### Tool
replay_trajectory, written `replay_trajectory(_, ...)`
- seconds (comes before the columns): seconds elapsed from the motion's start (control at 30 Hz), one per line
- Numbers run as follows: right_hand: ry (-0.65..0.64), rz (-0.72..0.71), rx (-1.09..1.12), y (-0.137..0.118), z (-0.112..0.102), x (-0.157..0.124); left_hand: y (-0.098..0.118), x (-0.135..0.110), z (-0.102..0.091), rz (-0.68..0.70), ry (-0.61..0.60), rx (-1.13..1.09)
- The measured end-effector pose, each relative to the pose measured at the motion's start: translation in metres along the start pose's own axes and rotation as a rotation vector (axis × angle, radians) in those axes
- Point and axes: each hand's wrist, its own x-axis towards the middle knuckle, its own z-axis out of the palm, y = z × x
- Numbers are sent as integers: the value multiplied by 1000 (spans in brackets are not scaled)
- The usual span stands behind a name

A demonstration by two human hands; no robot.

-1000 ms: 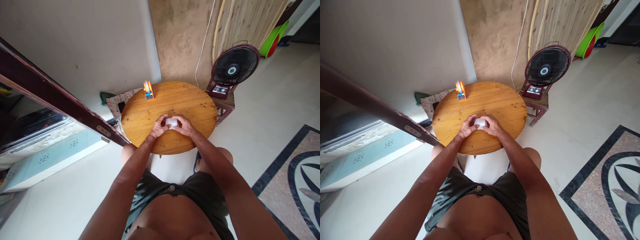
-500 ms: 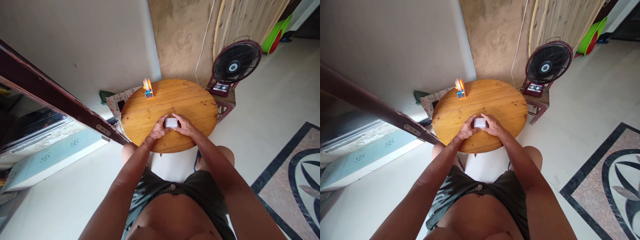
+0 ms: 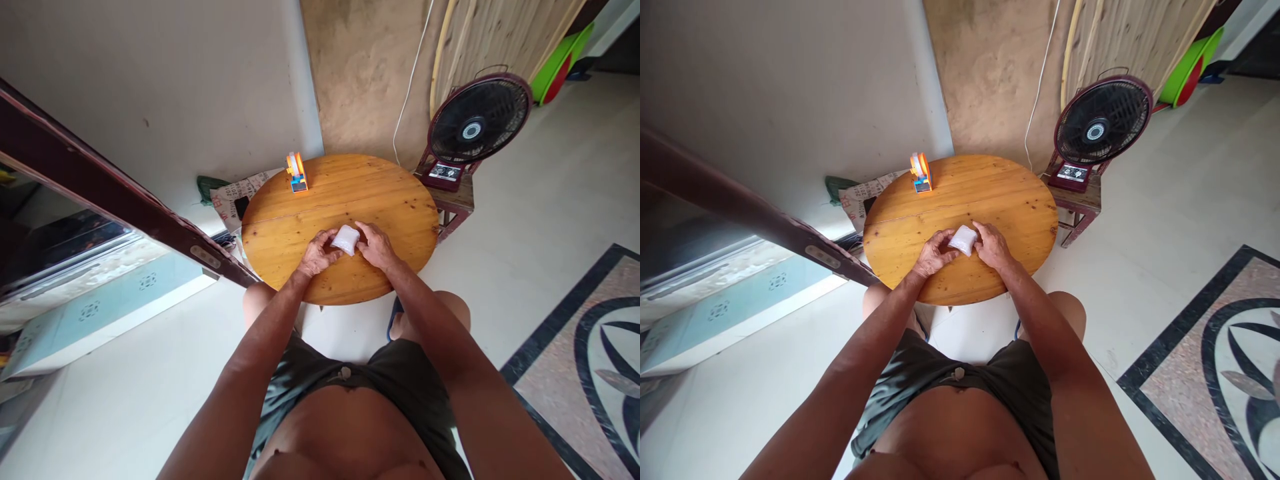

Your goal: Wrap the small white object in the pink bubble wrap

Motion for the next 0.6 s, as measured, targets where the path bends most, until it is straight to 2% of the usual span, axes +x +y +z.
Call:
replay_trajectory(0.23, 52, 6, -27, 2, 3, 0, 8, -2, 0, -34, 0, -90)
replay_trajectory(0.43, 29, 15, -43, -1, 2, 0, 11, -1, 1, -43, 7, -99)
replay_trajectory(0.5, 66, 26, -35, 0, 2, 1, 13, -3, 0, -52, -5, -149)
replay_trajectory(0.6, 205, 87, -13, 0, -1, 0, 13, -6, 0, -93, -35, -247)
